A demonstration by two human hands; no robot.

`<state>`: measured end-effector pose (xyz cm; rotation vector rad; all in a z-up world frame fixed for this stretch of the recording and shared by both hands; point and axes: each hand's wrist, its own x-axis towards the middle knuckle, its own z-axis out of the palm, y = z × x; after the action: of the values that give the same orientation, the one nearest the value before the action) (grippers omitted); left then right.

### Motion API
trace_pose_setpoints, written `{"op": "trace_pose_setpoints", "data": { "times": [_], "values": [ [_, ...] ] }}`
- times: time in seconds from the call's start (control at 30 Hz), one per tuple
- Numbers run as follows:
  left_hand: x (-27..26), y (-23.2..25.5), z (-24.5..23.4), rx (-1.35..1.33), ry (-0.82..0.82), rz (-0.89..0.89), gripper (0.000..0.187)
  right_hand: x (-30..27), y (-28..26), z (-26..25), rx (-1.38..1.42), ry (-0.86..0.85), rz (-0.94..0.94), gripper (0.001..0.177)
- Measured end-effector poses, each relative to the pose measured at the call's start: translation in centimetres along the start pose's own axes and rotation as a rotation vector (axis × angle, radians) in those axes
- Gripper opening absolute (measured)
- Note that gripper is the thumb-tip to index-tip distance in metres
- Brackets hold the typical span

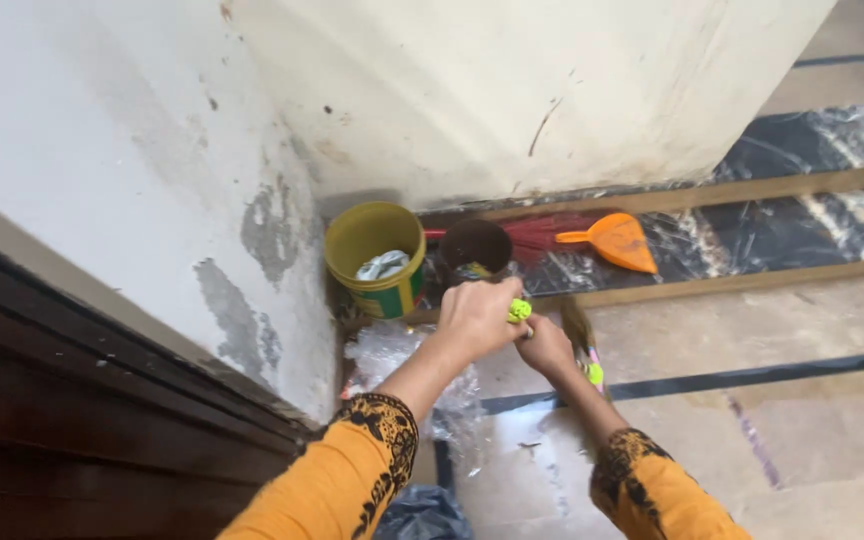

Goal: Sweeping debris into a dustpan in a hallway and then mopping the floor while moving into a bedroom.

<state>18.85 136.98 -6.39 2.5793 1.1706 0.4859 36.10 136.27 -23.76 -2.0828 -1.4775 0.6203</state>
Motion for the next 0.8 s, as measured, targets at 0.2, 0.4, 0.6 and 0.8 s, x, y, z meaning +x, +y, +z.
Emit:
{"op": "trace_pose_setpoints", "data": {
  "times": [0.2, 0.4, 0.6, 0.8],
  "values": [
    [-3.9, -5.4, -0.7, 0.091, -0.051, 0.027, 0.031, -0.4, -1.2, 11.2, 0.215, -0.092, -0.107, 0.035],
    [-4.5, -4.5, -5.4, 0.07, 0.053, 0.146, 0.031, -3.1, -8.6, 8.2, 0.307, 0.06, -0.224, 0.041],
    [-0.8, -0.7, -11.1, 0.064, 0.044, 0.11, 0.034, -3.4, -12.0, -3.0, -0.017, 0.089, -0.052, 0.03],
    [1.3, 5.1, -9.9, -0.051, 0.103, 0.091, 0.042, -4.3, -7.2, -11.1, -0.237, 0.144, -0.053, 0.028]
  ]
}}
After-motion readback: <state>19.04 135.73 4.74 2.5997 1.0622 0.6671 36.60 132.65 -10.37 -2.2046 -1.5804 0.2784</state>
